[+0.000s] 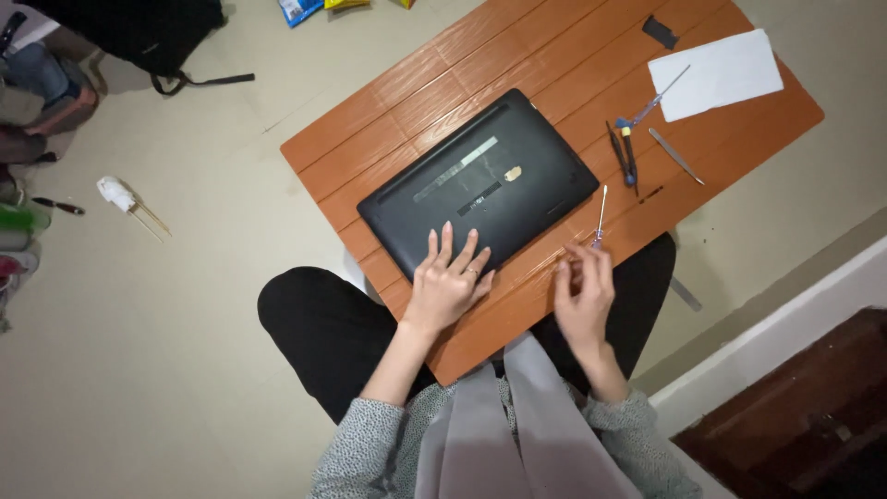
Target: Disassembling a laptop by removing screws and prying open the back cover.
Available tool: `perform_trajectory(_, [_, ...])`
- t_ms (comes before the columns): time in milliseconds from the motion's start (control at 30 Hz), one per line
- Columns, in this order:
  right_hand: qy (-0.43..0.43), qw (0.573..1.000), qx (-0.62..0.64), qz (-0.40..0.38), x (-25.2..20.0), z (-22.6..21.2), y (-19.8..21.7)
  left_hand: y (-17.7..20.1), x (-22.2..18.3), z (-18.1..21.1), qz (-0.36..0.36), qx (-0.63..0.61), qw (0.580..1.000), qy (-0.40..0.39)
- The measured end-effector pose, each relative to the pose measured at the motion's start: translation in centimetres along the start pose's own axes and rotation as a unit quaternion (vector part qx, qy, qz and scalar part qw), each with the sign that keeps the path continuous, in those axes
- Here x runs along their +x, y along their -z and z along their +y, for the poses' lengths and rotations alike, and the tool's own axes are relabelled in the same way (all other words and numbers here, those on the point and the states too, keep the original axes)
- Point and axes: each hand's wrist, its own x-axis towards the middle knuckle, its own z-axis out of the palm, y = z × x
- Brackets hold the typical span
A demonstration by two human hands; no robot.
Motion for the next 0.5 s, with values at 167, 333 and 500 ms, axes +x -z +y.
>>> perform_trajectory(167, [-0.186,0.942,0.248,-0.130,1.3,-3.6,1.1,-0.1,0.9,-0.1,-0.006,0.050,0.995,-0.085])
perform_trajectory(333, [-0.401,0.730,0.522,-0.185,0.5,-5.1,-0.7,1.7,2.5,0.0,-0.009,0.056,0.994,-0.092])
perform_trajectory(500, [-0.447,0.673,0.560,-0.186,0.2,-4.7,-1.3,2.9,3.2,0.1,-0.022,0.083,0.990,-0.113])
